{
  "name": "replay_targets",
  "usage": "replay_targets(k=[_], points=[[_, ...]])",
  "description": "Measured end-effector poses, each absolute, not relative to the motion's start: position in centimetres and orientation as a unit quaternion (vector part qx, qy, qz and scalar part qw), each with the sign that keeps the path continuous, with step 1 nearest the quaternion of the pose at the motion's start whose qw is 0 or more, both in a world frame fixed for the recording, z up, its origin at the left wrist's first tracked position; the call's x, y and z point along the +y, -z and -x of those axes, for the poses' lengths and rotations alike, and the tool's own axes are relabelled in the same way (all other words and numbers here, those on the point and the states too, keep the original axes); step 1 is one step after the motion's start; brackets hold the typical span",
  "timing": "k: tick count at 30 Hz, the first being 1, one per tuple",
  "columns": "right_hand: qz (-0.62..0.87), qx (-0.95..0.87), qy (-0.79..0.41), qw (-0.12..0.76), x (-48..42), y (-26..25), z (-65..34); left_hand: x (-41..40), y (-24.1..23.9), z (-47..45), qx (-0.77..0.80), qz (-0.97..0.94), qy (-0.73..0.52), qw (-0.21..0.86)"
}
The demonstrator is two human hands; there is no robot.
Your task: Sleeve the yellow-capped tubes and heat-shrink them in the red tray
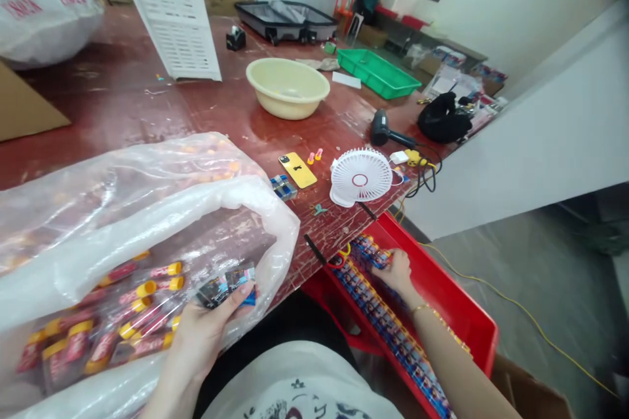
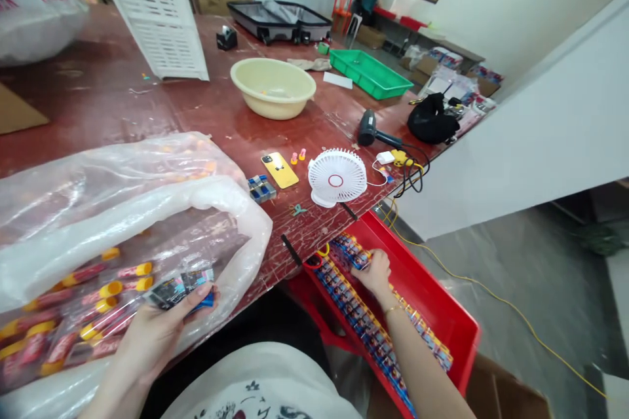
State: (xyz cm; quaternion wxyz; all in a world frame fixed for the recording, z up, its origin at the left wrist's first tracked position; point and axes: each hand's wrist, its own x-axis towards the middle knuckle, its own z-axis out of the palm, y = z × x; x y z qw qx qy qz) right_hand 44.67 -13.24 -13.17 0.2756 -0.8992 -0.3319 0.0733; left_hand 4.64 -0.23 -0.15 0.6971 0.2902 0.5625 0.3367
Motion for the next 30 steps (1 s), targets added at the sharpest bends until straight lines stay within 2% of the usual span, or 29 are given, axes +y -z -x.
replay_targets(k=[4,9,12,14,16,18,21,24,27,30], points=[[0.927,-0.297,-0.086,0.213,-10.4,15.8,-45.7,-0.6,0.3,-4.6,0.573,-0.297,-0.342,0.684],[0.914,-0.336,-0.069,0.217,-11.2,13.9,-44.9,-1.7,-0.2,-2.9,0.567,-0.267,-0.389,0.675],[0.876,-0.39,-0.023,0.283,-11.7,11.1,-41.3,-2.2,-1.2,-0.3,0.564,-0.268,-0.404,0.668],[0.77,-0.494,-0.001,0.403,-10.4,8.9,-36.5,-2.2,-1.9,1.9,0.575,-0.287,-0.432,0.633],[0.637,-0.613,-0.08,0.461,-8.0,6.4,-29.8,-2.2,-2.6,4.1,0.594,-0.311,-0.464,0.58],[0.522,-0.711,-0.192,0.429,-5.1,4.4,-22.3,-2.3,-3.0,5.6,0.61,-0.317,-0.489,0.537],[0.441,-0.805,-0.326,0.228,-0.9,3.0,-13.4,-2.5,-3.1,6.2,0.607,-0.284,-0.507,0.542],[0.42,-0.823,-0.349,0.16,1.3,3.3,-10.4,-2.8,-2.7,5.3,0.592,-0.234,-0.495,0.592],[0.434,-0.779,-0.404,0.204,1.8,3.5,-12.4,-2.8,-2.4,4.2,0.581,-0.218,-0.482,0.619],[0.44,-0.638,-0.525,0.352,1.7,2.6,-15.5,-2.4,-2.0,3.0,0.575,-0.212,-0.483,0.625]])
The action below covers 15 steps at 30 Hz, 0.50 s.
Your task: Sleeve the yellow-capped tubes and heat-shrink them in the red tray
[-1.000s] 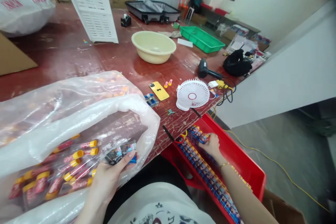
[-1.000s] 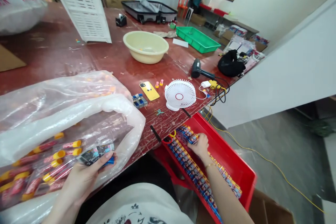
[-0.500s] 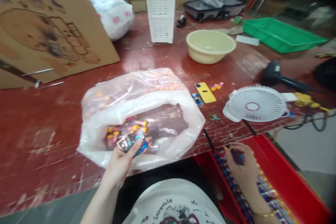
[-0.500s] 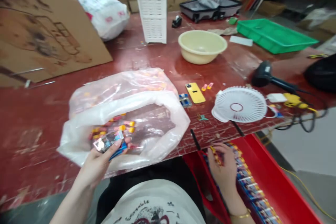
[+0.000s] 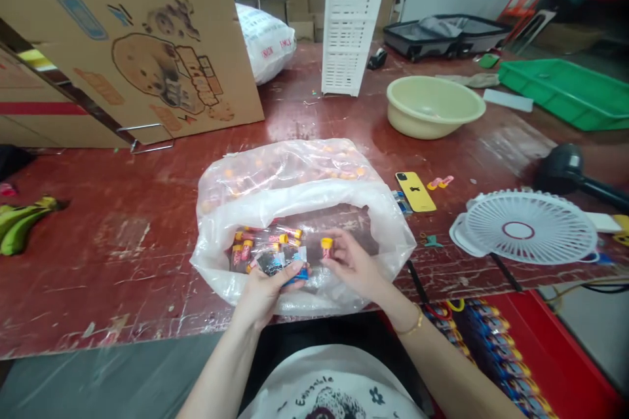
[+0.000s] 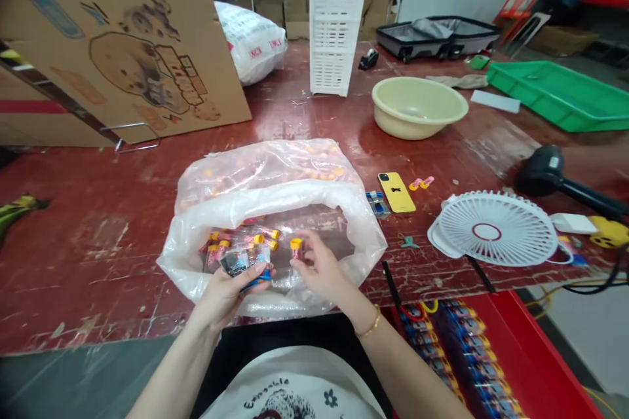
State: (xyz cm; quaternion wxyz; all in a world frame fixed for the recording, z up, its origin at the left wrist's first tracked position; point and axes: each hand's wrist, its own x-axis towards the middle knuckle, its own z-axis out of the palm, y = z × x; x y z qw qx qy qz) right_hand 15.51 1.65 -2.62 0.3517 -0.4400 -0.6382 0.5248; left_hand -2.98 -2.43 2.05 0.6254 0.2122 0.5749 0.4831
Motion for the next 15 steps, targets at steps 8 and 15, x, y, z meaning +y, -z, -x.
replay_targets(k=[8,15], points=[[0.412,-0.558,-0.493,0.526,1.8,-2.7,-18.3,-1.2,-1.6,0.1,0.556,-0.269,-0.424,0.662],[0.374,-0.668,-0.387,0.514,2.8,-4.2,-18.7,-1.0,-1.0,-0.3,0.548,-0.304,-0.403,0.668]])
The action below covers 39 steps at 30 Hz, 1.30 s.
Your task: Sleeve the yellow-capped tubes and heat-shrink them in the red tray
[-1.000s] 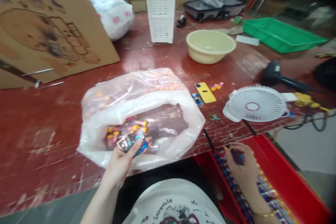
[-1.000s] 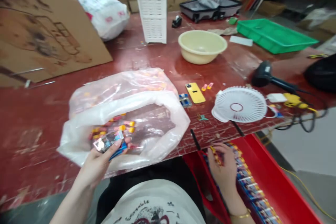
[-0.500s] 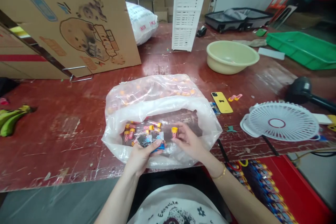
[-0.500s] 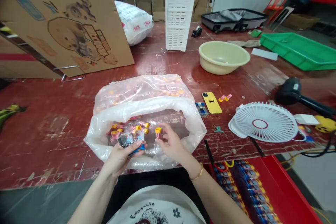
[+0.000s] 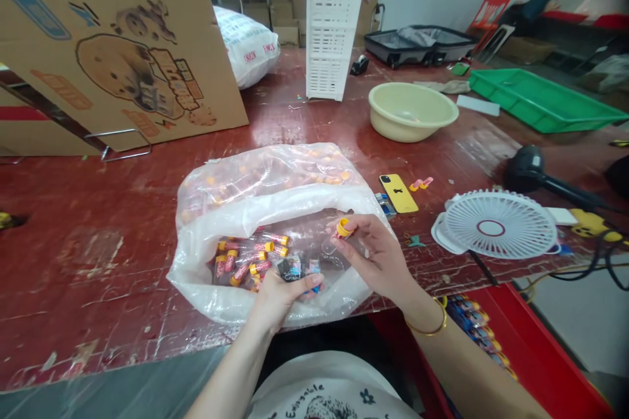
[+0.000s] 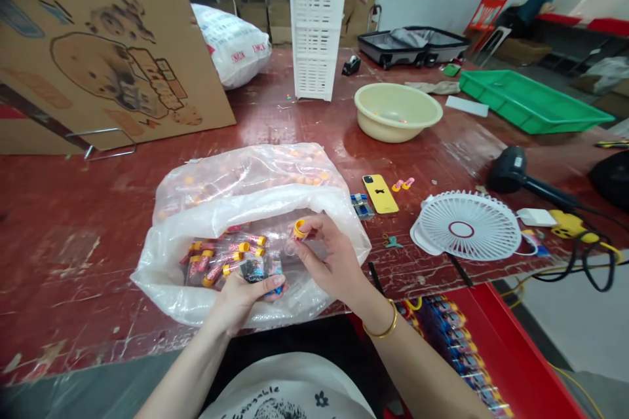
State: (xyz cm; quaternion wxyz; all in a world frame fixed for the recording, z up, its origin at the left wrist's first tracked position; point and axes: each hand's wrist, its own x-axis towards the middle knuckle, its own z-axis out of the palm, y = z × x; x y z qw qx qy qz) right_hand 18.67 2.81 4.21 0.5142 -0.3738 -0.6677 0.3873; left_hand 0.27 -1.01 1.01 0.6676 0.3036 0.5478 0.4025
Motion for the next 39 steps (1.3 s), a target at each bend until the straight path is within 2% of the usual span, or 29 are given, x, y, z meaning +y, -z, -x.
replay_targets(k=[8,14,17,22,25,31,35,39], points=[[0.339,-0.74,-0.356,0.46,3.8,-4.1,-18.1,-1.0,-0.9,-0.1,0.554,-0.346,-0.401,0.643],[0.378,-0.719,-0.324,0.485,4.2,-4.1,-18.5,-1.1,-0.6,-0.1,0.558,-0.362,-0.389,0.637],[0.372,-0.718,-0.382,0.447,4.2,-4.0,-18.5,-1.1,-0.4,-0.1,0.559,-0.351,-0.389,0.643],[0.378,-0.588,-0.58,0.417,4.7,-2.4,-18.2,-1.2,-0.6,-0.4,0.547,-0.327,-0.387,0.666],[0.382,-0.56,-0.627,0.384,3.9,-1.3,-18.1,-1.1,-0.9,-0.9,0.52,-0.254,-0.405,0.708],[0.384,-0.645,-0.552,0.363,-0.2,-0.2,-17.1,-0.3,-1.6,-2.6,0.486,-0.173,-0.421,0.747],[0.456,-0.661,-0.452,0.388,-0.9,0.4,-16.9,-0.2,-1.8,-2.7,0.47,-0.207,-0.414,0.751],[0.455,-0.655,-0.436,0.415,-0.7,0.5,-17.1,-0.6,-1.5,-2.3,0.462,-0.258,-0.398,0.75]])
